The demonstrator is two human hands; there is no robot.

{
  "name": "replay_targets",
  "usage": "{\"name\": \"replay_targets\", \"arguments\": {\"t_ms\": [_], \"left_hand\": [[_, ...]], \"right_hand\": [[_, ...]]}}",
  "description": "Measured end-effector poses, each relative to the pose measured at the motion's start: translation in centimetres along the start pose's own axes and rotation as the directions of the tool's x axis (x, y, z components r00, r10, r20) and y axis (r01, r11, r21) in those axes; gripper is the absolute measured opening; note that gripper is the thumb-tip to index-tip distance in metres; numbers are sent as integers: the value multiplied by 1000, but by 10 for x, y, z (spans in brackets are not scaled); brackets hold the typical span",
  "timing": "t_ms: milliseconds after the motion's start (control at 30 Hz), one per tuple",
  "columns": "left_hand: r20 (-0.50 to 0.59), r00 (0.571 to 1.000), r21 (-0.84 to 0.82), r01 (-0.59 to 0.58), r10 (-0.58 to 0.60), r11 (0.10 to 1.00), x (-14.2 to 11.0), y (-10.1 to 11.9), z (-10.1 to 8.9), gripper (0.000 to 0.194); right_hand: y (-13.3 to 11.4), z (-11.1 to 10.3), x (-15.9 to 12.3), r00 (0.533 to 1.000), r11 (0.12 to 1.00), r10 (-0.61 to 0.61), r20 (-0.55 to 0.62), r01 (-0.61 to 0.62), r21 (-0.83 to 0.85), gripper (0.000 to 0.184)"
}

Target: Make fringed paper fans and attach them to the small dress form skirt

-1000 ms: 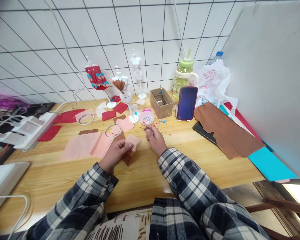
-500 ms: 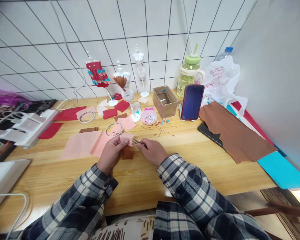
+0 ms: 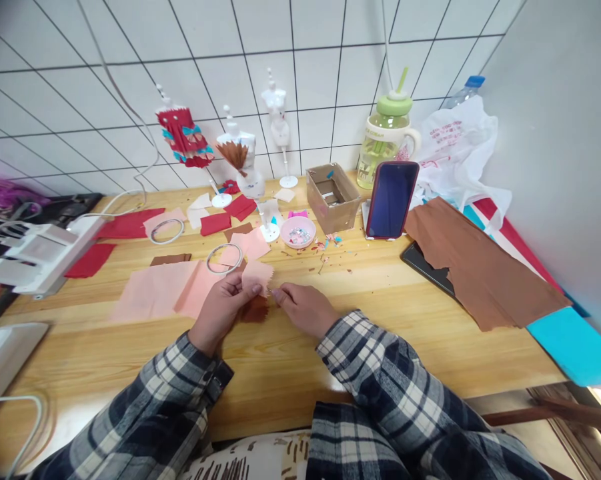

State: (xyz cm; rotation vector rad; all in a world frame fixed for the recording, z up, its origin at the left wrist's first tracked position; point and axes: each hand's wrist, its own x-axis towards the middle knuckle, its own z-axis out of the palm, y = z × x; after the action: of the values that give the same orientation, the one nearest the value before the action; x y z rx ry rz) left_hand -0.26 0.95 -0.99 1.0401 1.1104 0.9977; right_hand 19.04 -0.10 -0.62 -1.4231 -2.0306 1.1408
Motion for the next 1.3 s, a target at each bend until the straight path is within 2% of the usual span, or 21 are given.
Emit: {"name": "replay_targets", "arguments": {"t_ms": [267, 767, 1300], "left_hand": [[-3, 1000, 33, 18, -18, 999, 1, -2, -1, 39], [3, 999, -42, 44, -44, 998, 0, 5, 3, 31], [10, 999, -18, 46, -45, 999, 0, 4, 2, 34]], "right_hand": [[4, 1, 2, 1000, 1000, 1, 3, -1, 8, 37], [6, 0, 4, 999, 999, 0, 42, -2, 44, 36], [6, 0, 4, 999, 999, -7, 51, 5, 35, 36]]}}
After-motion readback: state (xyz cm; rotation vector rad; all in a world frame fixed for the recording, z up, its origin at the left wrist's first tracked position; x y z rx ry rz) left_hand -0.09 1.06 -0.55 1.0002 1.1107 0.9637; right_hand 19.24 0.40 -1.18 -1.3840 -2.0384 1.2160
